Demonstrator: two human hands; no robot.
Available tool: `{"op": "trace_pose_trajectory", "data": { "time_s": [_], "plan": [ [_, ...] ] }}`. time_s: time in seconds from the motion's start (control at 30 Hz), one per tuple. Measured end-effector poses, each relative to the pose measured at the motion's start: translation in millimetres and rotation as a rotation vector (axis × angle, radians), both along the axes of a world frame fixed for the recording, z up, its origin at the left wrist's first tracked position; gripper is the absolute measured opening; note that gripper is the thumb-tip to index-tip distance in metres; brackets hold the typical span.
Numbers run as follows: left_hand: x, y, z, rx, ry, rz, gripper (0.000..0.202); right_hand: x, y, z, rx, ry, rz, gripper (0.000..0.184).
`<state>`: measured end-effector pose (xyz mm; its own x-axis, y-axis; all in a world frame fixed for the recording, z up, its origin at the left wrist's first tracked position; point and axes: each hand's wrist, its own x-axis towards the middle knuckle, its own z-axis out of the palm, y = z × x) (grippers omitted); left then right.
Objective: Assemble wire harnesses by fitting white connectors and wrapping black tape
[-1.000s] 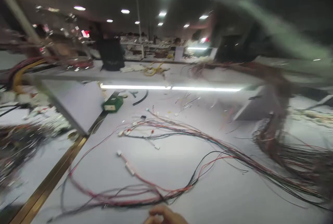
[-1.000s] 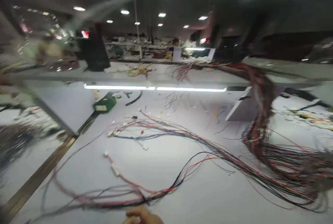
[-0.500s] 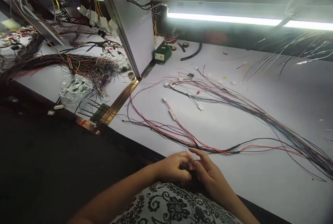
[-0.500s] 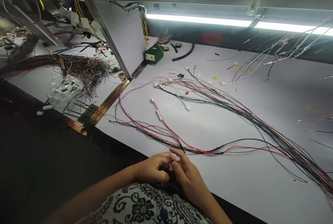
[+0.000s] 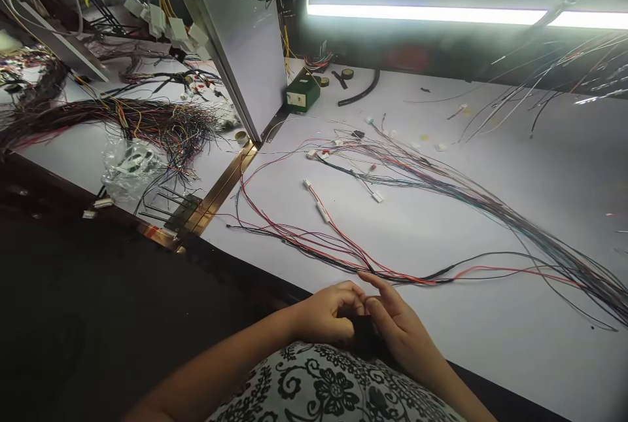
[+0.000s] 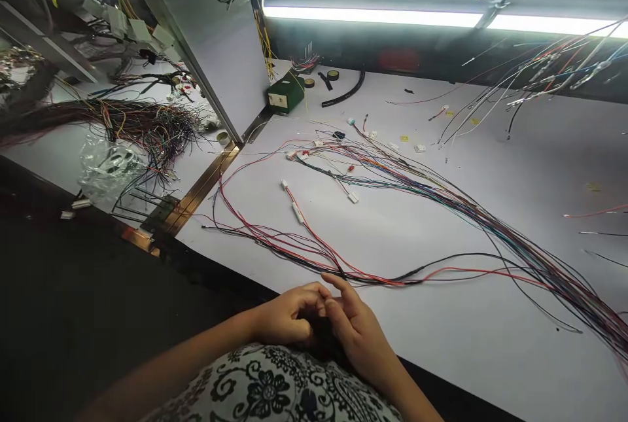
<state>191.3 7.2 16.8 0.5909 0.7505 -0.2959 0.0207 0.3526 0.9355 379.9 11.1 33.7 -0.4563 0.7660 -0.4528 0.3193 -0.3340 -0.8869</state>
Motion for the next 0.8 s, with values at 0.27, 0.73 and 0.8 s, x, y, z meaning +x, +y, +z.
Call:
{"op": "trace_pose_trajectory", "data": {
  "time_s": [0.27, 0.73, 0.8],
  "plan": [
    [-1, -7, 4.7, -0.185, -0.074, 0.114, 0.034, 4, -2, 3.8, 0.087, -0.001, 0.026, 0.047],
    [-10, -8, 47.7, 0.581, 0.432, 0.318, 0.024, 14, 0, 1.5, 0.878, -0.196, 0.199, 0.048],
    [-10, -9, 49.2, 0.621, 0.479, 0.270, 0.025, 13, 0, 0.3, 0.920, -0.216, 0.218, 0.049]
  ]
}}
